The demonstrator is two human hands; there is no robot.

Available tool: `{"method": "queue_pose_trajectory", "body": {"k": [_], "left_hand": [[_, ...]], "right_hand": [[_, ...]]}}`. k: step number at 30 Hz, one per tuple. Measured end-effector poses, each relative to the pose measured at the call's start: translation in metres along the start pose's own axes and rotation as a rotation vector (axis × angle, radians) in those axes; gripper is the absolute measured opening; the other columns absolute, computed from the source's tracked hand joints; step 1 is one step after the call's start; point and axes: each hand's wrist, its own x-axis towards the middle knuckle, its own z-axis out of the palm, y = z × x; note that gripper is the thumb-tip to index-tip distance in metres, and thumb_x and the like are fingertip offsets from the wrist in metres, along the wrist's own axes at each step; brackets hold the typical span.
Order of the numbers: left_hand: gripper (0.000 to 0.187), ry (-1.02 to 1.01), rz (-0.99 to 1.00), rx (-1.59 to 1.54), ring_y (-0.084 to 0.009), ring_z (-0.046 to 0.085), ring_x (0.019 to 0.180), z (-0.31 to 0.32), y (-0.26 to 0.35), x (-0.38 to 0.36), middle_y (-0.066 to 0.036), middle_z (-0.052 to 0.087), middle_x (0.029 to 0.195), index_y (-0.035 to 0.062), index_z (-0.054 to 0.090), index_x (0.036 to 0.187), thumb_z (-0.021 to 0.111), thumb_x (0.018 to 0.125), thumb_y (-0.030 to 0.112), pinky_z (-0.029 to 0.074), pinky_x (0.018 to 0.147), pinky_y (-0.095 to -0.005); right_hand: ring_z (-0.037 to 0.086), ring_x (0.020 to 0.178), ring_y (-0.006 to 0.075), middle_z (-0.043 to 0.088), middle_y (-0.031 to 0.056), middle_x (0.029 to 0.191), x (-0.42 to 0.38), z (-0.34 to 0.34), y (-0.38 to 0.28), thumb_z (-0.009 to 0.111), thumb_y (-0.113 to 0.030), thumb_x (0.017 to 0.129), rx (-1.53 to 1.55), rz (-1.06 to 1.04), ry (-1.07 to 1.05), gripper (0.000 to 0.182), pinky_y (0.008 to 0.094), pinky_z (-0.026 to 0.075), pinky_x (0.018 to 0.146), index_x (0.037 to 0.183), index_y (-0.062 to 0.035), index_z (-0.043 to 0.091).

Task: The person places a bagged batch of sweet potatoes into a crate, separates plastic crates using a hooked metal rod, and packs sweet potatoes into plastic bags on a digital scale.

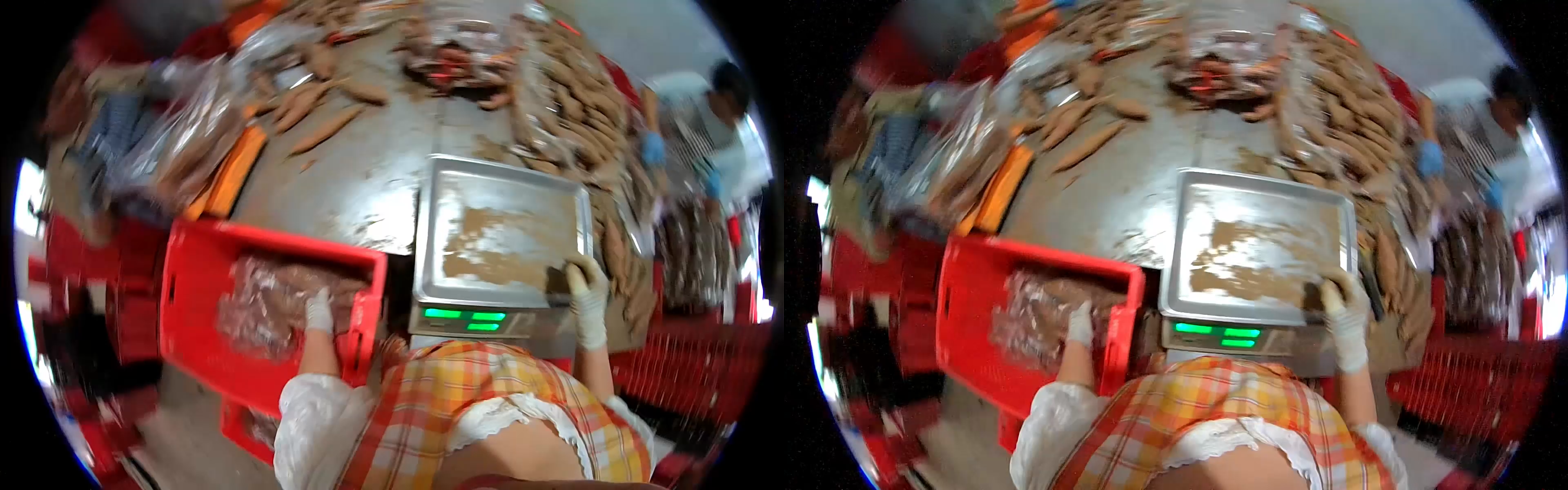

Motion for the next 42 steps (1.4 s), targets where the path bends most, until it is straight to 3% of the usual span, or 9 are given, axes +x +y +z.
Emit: {"method": "queue_pose_trajectory", "body": {"k": [5, 7, 15, 28, 30, 33, 37, 41, 42], "left_hand": [[0.054, -0.187, -0.124, 0.413, -0.0260, 0.055, 0.078, -0.030, 0.002, 0.036, -0.015, 0.062, 0.087, -0.0059, 0.059, 0.105, 0.056, 0.076, 0.040, 0.045, 0.074, -0.0386], [0.050, -0.065, 0.102, 0.859, -0.0278, 0.058, 0.077, -0.024, 0.033, 0.020, -0.017, 0.063, 0.087, -0.0060, 0.058, 0.103, 0.058, 0.076, 0.036, 0.046, 0.075, -0.0389], [0.042, 0.090, 0.468, 1.352, -0.0395, 0.060, 0.084, 0.038, 0.141, -0.006, -0.027, 0.062, 0.088, -0.0072, 0.059, 0.090, 0.057, 0.078, 0.033, 0.045, 0.077, -0.0439], [0.034, 0.114, 0.840, 1.384, -0.0418, 0.059, 0.080, 0.150, 0.193, -0.049, -0.023, 0.063, 0.088, 0.0037, 0.056, 0.098, 0.050, 0.083, 0.034, 0.046, 0.072, -0.0458], [0.036, -0.050, 0.747, 1.199, -0.0363, 0.061, 0.079, 0.166, 0.191, -0.017, -0.021, 0.064, 0.089, 0.0039, 0.057, 0.101, 0.050, 0.084, 0.034, 0.047, 0.072, -0.0414], [0.045, -0.117, 0.092, 0.338, -0.0243, 0.062, 0.074, 0.211, 0.213, -0.005, -0.014, 0.066, 0.085, -0.0010, 0.063, 0.097, 0.045, 0.087, 0.040, 0.048, 0.069, -0.0351], [0.039, -0.180, 0.118, 0.173, -0.0220, 0.060, 0.076, 0.226, 0.235, 0.018, -0.011, 0.065, 0.088, -0.0013, 0.060, 0.098, 0.045, 0.090, 0.034, 0.048, 0.071, -0.0318], [0.022, -0.101, 0.954, 1.258, -0.0226, 0.060, 0.080, 0.224, 0.260, -0.002, -0.014, 0.064, 0.093, 0.0010, 0.056, 0.105, 0.053, 0.087, 0.014, 0.048, 0.075, -0.0318], [0.025, -0.086, 0.887, 1.247, -0.0236, 0.060, 0.085, 0.232, 0.270, -0.022, -0.016, 0.063, 0.098, -0.0005, 0.055, 0.106, 0.056, 0.086, 0.014, 0.047, 0.077, -0.0311]], "right_hand": [[0.061, 0.073, 0.0161, 0.065, 0.0086, 0.083, 0.000, 0.002, -0.011, 0.054, -0.012, 0.082, 0.196, 0.105, -0.073, 0.018, 0.0279, 0.048, 0.066, 0.094, -0.0030, 0.064], [0.061, 0.069, 0.0161, 0.064, 0.0097, 0.080, 0.006, -0.002, 0.002, 0.055, -0.013, 0.082, 0.103, -0.002, -0.045, 0.018, 0.0279, 0.048, 0.064, 0.094, -0.0031, 0.064], [0.056, 0.065, 0.0104, 0.061, 0.0057, 0.071, 0.032, -0.045, 0.037, 0.054, -0.015, 0.082, 0.239, 0.170, 0.085, 0.020, 0.0255, 0.046, 0.061, 0.094, -0.0018, 0.063], [0.061, 0.083, 0.0220, 0.064, 0.0130, 0.088, 0.108, -0.061, 0.127, 0.053, -0.014, 0.080, 0.057, 0.089, 0.198, 0.021, 0.0315, 0.048, 0.075, 0.095, -0.0023, 0.063], [0.062, 0.083, 0.0232, 0.064, 0.0140, 0.092, 0.119, -0.072, 0.133, 0.055, -0.012, 0.080, -0.081, 0.116, 0.309, 0.018, 0.0334, 0.050, 0.075, 0.094, -0.0061, 0.064], [0.059, 0.090, 0.0334, 0.062, 0.0165, 0.095, 0.145, -0.112, 0.174, 0.059, -0.021, 0.075, -0.518, 0.048, 0.532, 0.032, 0.0386, 0.047, 0.080, 0.103, -0.0056, 0.061], [0.057, 0.094, 0.0339, 0.062, 0.0160, 0.097, 0.169, -0.152, 0.245, 0.060, -0.028, 0.075, -0.793, 0.177, 0.649, 0.039, 0.0398, 0.044, 0.085, 0.107, -0.0062, 0.060], [0.060, 0.091, 0.0338, 0.063, 0.0164, 0.096, 0.199, -0.178, 0.276, 0.057, -0.029, 0.077, -0.905, 0.452, 0.276, 0.034, 0.0416, 0.047, 0.081, 0.102, -0.0067, 0.063], [0.061, 0.090, 0.0339, 0.064, 0.0167, 0.096, 0.206, -0.183, 0.282, 0.055, -0.028, 0.078, -0.843, 0.610, 0.065, 0.032, 0.0422, 0.048, 0.079, 0.099, -0.0067, 0.065]]}}
